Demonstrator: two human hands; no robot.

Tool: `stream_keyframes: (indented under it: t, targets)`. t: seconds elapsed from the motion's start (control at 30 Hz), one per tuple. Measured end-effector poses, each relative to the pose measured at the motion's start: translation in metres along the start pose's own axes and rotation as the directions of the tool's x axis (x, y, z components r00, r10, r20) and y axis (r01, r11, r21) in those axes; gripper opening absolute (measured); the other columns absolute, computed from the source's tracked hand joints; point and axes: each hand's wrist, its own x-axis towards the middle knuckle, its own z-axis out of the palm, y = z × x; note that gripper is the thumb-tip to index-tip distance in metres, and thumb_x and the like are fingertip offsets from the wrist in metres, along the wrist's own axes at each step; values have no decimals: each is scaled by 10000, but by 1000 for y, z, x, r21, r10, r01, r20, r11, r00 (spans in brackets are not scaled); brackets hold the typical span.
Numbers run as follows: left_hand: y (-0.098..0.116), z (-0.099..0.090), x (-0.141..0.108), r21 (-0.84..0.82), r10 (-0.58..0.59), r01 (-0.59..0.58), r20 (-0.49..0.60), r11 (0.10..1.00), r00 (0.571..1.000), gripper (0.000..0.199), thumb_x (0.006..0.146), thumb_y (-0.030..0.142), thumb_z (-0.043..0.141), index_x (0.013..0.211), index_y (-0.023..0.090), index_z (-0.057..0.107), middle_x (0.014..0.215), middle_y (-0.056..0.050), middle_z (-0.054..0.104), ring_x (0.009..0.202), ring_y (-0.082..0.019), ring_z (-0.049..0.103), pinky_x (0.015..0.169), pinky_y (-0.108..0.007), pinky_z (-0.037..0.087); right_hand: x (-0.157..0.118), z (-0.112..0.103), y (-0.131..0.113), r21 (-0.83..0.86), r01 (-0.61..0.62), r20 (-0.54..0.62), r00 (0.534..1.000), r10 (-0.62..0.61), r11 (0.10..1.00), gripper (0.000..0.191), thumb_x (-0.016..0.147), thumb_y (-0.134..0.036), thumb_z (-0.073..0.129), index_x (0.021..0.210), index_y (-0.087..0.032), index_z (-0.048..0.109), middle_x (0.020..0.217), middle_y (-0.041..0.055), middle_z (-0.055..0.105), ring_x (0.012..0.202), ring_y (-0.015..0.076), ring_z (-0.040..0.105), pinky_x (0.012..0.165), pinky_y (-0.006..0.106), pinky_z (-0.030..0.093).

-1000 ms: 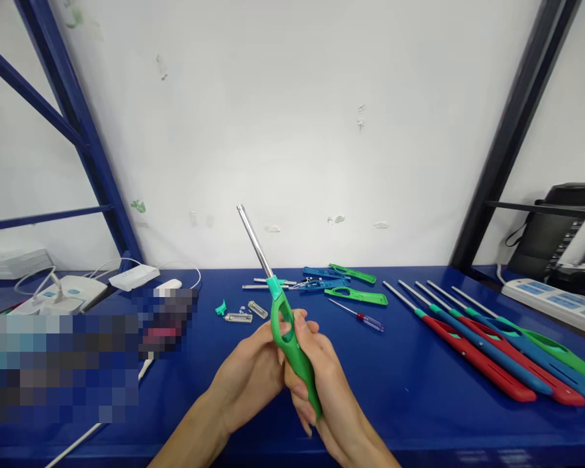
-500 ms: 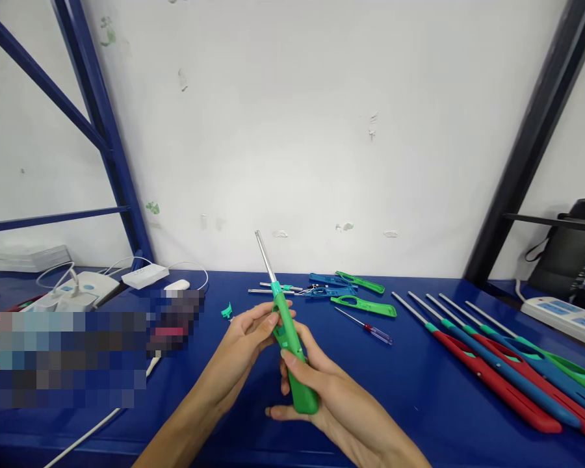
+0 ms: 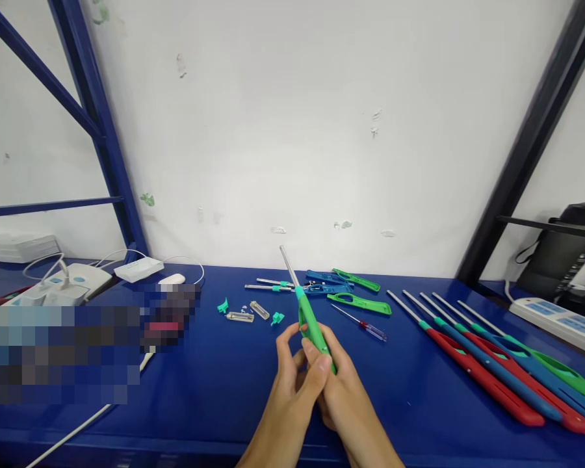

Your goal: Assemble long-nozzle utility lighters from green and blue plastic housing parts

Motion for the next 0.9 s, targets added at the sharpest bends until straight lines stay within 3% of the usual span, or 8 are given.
stream_keyframes:
  t: [0.1,0.2,0.27,0.4,0.5,0.73,0.9]
  targets:
    - [6,-1,-1,84,-57,58,-14,995,998,891,879,497,752,1553,222,239,1295,-159,651,1216,-321,634,1048,-440,483,11,1,18,2,59,8,998,-59,998,645,811,-676,714,1291,-258,612,665,-43,520,574,162,528,545,296,432]
    - [14,-4,1,143,-78,77,0,987,997,1026,742,430,866,1539,202,263,1296,-160,623,1242,-342,599,1045,-441,472,19,2,32,-5,78,12,997,-78,997,658,818,-685,685,1310,-258,596,714,-18,569,669,214,595,631,351,482]
    - [17,-5,3,116,-74,73,2,991,997,1004,697,383,891,1492,189,309,1267,-150,629,1236,-335,602,1030,-418,479,22,3,37,-16,87,17,996,-87,996,652,825,-668,676,1327,-262,581,732,-16,573,688,218,603,657,360,489]
    - [17,-3,7,33,-90,92,-47,995,995,783,728,320,855,1339,182,385,1069,-82,674,1067,-279,680,956,-369,509,25,3,40,-67,91,20,996,-90,994,598,822,-611,698,1296,-262,591,709,-37,534,652,191,572,636,330,465]
    - [13,-2,9,0,-104,104,-61,995,993,724,741,315,850,1288,194,392,1003,-56,685,1012,-260,699,943,-356,509,25,2,40,-107,94,13,996,-93,990,547,819,-609,705,1239,-270,611,703,-44,517,620,171,532,606,308,436]
    - [2,-5,11,-77,-89,84,-55,993,995,788,714,420,902,1304,198,430,1104,-99,690,1113,-294,679,1014,-380,481,22,2,30,-155,108,17,994,-107,982,506,798,-632,726,1145,-278,624,683,-44,514,603,175,512,586,303,416]
    - [5,-7,14,-92,-107,109,22,990,994,953,685,436,926,1421,209,364,1025,-65,696,1030,-293,707,978,-395,508,21,5,20,-169,141,50,990,-135,976,524,806,-662,697,1161,-285,615,660,-49,505,608,185,530,609,311,440]
